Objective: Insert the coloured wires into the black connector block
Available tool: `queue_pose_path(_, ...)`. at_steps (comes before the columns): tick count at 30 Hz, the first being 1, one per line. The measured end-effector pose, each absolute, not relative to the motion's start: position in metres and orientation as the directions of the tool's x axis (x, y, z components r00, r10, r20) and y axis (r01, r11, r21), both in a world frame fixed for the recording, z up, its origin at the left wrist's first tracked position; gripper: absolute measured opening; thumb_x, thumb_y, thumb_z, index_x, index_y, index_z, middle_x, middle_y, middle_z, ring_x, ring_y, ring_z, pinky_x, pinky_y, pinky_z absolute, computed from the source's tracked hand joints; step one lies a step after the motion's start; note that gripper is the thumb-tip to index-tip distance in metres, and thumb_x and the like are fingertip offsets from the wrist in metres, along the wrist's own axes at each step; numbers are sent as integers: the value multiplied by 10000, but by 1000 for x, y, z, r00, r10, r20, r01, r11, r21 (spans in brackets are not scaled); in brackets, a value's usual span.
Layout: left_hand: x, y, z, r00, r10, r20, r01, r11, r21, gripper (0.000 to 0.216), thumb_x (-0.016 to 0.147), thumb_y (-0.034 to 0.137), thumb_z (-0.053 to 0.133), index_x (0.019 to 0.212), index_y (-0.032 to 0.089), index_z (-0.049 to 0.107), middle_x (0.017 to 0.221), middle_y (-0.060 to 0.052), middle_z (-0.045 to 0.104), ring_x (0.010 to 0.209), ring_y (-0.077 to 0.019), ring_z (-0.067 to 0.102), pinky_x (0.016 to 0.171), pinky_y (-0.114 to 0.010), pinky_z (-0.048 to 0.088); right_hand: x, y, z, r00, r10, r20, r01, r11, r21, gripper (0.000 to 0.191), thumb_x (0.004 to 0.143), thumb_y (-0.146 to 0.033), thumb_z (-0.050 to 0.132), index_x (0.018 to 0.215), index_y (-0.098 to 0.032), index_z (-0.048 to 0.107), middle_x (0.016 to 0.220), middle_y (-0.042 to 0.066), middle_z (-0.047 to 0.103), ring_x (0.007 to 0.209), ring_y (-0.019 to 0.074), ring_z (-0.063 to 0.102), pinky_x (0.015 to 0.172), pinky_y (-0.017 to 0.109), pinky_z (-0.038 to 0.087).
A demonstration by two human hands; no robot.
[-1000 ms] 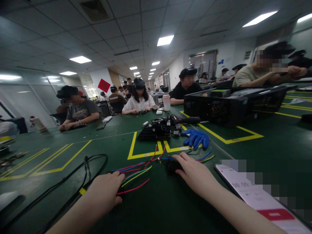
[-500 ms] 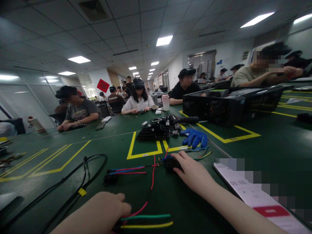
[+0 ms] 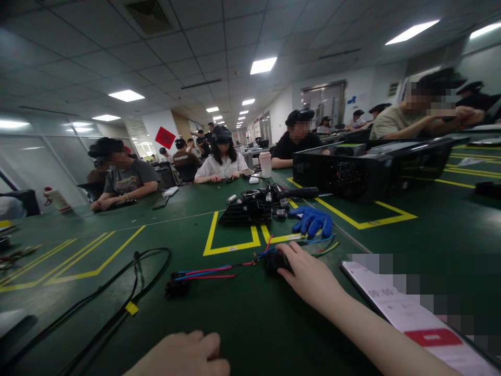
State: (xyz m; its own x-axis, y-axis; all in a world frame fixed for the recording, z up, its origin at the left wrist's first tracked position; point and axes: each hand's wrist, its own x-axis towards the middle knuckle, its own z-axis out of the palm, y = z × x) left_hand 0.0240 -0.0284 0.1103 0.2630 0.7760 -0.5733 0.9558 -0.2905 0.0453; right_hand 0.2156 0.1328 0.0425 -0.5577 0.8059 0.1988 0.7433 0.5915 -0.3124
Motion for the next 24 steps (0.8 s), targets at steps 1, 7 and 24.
queue_pose_path(1,25,-26,116,278,788,-550,949,-314,31,210,894,212,573,1093,202,640,1105,-145,621,939,-341,623,686,-409,520,217,134,44,-560,806,193,736,591,-331,412,857,-295,467,1255,-187,463,1254,117,504,999,281,593,810,423,481)
queue_pose_path(7,12,-15,120,338,872,-355,941,-300,159,353,751,188,712,1076,226,580,1056,-47,611,937,-267,591,785,-368,489,229,134,69,-688,719,101,612,649,-451,376,897,-366,398,1192,-192,555,1171,100,611,1053,267,569,903,402,433)
queue_pose_path(24,18,12,64,207,978,33,828,-193,527,447,737,338,759,1131,259,564,1090,1,597,1009,-224,536,886,-332,417,211,87,73,-830,554,72,463,754,-467,180,893,-264,498,1018,-223,621,1032,58,593,1005,239,532,879,395,402)
